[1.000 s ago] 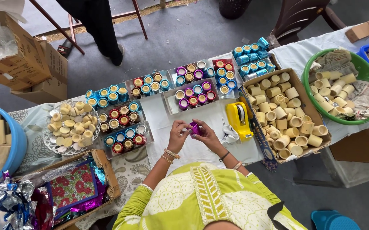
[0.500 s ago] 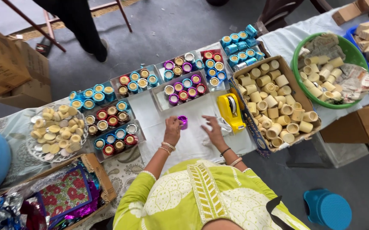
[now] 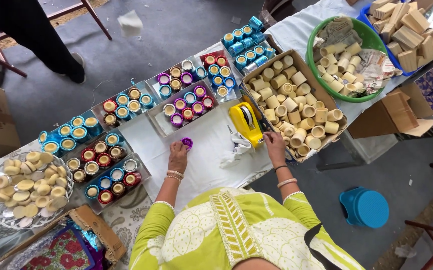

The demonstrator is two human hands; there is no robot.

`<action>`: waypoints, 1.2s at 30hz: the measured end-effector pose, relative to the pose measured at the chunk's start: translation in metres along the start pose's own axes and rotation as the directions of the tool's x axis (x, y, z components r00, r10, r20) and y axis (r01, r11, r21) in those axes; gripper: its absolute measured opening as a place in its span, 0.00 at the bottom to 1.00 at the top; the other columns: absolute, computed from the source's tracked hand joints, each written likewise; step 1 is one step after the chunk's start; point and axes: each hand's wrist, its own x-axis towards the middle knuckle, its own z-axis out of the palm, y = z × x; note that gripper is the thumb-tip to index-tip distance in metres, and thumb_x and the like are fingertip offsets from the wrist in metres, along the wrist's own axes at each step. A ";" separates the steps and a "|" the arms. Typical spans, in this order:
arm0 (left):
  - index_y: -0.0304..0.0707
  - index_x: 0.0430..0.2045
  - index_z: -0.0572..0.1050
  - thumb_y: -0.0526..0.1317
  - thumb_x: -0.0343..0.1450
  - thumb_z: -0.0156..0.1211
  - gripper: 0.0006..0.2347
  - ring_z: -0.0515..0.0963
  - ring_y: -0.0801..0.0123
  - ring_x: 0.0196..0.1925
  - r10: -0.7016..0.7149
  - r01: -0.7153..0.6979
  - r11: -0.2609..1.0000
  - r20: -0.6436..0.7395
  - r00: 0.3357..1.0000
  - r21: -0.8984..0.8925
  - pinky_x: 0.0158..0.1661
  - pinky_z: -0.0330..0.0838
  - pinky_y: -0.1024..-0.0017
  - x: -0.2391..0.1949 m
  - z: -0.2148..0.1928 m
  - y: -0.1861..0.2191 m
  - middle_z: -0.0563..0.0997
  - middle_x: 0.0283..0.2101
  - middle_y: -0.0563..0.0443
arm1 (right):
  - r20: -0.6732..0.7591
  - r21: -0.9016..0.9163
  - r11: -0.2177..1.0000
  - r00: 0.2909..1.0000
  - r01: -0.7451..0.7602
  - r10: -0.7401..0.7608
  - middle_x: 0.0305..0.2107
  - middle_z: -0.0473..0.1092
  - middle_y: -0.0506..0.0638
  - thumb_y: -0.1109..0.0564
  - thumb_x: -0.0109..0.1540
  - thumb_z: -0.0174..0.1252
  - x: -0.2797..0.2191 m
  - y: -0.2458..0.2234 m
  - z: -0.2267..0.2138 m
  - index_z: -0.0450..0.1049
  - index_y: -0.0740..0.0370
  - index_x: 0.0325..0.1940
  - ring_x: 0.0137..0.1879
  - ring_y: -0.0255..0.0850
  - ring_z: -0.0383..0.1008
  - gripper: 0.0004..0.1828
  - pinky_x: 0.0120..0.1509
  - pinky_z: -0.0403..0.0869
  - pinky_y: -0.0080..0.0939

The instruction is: The person wraps small cylindrical candles in shiny metallic foil. They pick up a candle, place it on a sheet of foil, fold the foil around the candle, and then place the wrapped candle into a tray. The person repeats this process for multiple candles.

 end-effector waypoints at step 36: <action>0.37 0.35 0.79 0.31 0.65 0.65 0.07 0.73 0.49 0.51 0.077 -0.072 0.996 0.085 0.993 -0.058 0.50 0.73 0.61 0.010 -0.014 -0.008 0.79 0.45 0.49 | 0.251 0.743 0.490 0.869 -0.455 0.426 0.33 0.73 0.46 0.61 0.65 0.61 -0.019 0.116 0.086 0.69 0.63 0.46 0.35 0.31 0.72 0.08 0.39 0.74 0.31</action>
